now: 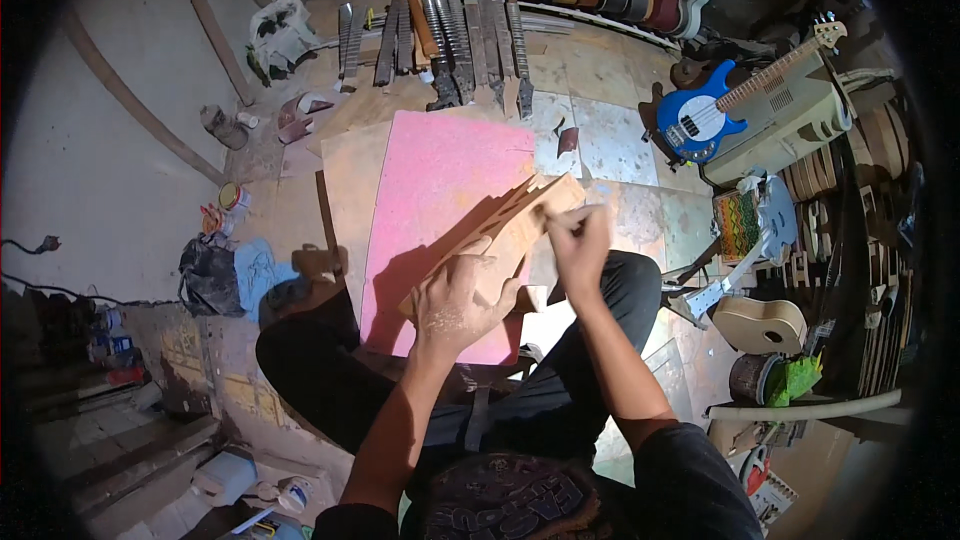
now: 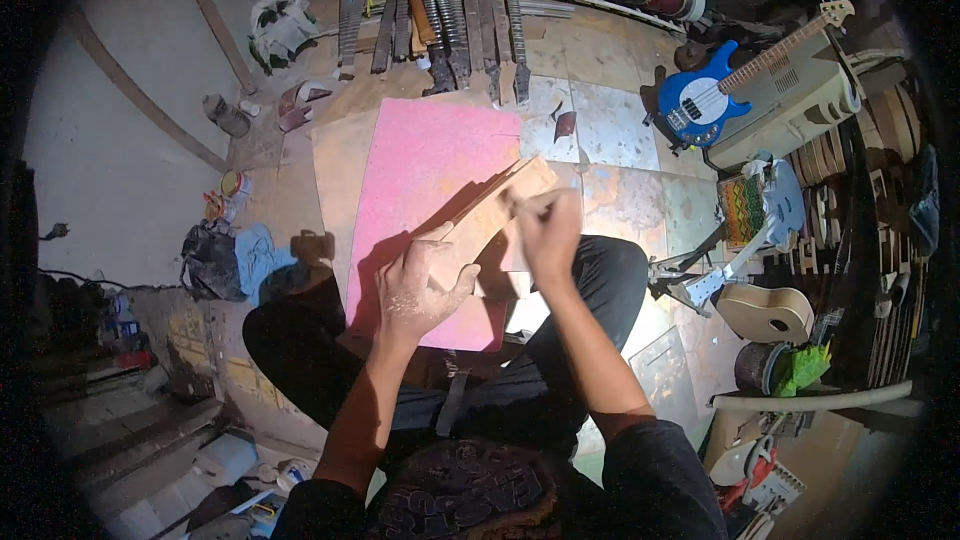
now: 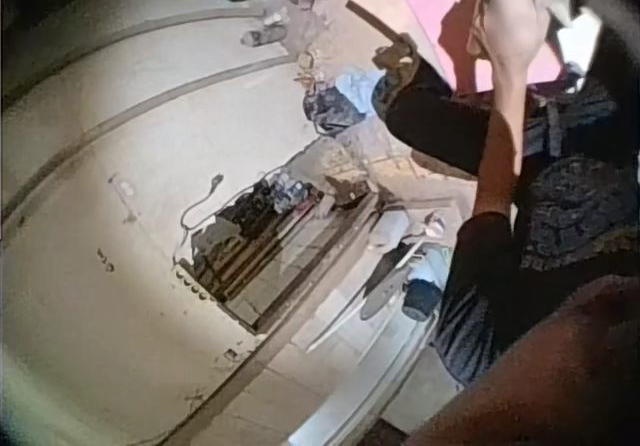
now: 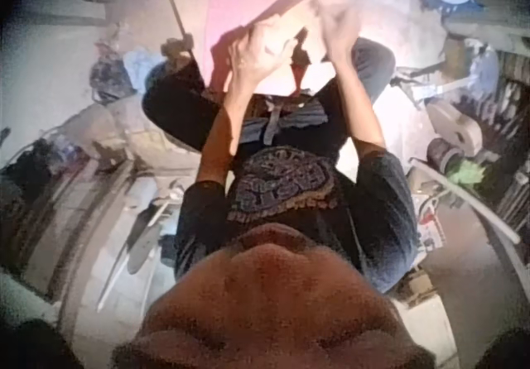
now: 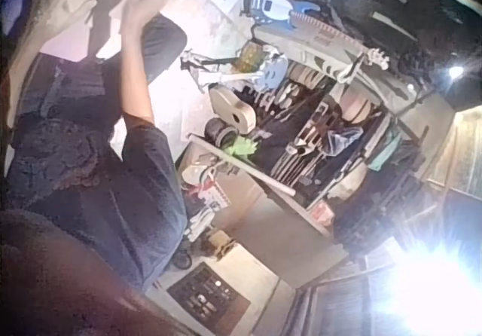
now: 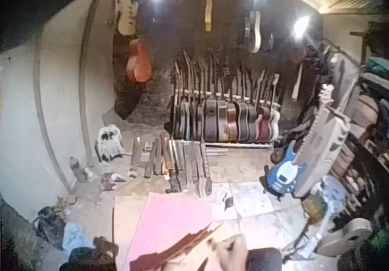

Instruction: The person sands a wooden guitar neck and then a wooden guitar body using a block of sandpaper, moving the block back and forth along the surfaces and edges of the wood.

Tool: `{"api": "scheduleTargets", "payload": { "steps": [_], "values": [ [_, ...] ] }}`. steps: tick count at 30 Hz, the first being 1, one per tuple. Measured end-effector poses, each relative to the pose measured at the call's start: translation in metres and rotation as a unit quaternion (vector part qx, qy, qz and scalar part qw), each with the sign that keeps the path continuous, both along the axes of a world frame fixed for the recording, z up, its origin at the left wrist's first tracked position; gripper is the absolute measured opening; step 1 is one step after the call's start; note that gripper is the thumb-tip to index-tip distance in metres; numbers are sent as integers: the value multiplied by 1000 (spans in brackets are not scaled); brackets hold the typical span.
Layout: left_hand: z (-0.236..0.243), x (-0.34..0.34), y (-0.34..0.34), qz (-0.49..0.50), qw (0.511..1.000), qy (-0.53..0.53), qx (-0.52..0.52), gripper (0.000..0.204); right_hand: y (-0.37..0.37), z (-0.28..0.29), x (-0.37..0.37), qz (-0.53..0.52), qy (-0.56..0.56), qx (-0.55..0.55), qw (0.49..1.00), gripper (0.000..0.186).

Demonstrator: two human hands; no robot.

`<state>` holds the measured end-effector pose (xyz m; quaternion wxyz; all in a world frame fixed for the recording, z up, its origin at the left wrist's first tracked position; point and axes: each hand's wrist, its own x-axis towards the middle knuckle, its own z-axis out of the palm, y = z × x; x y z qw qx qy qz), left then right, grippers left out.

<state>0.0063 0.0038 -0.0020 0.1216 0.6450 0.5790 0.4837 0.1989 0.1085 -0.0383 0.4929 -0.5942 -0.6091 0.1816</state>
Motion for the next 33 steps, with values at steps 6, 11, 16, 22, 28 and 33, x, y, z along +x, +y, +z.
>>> {"api": "scheduleTargets", "payload": {
  "steps": [6, 11, 16, 22, 28, 33],
  "values": [
    [5, 2, -1, 11, 1000, -3, -20, 49, -24, -3, -19, 50, -60, 56, 995, 35],
    [4, 6, 3, 19, 1000, 5, -20, 48, 12, 0, 8, -55, 20, -35, 998, 34],
    [5, -6, 7, 15, 1000, -5, -22, 49, -9, -2, -9, 30, -21, -12, 999, 34],
    [6, -9, 7, 23, 997, -20, -69, 50, -13, -2, -20, 49, -34, -32, 998, 35],
    [7, -6, 13, 22, 995, -6, -92, 53, 20, 4, -4, -31, 22, 3, 999, 33],
    [6, -10, 13, 15, 998, -17, -60, 55, 9, 0, -2, 42, -19, 6, 999, 27]
  ]
}}
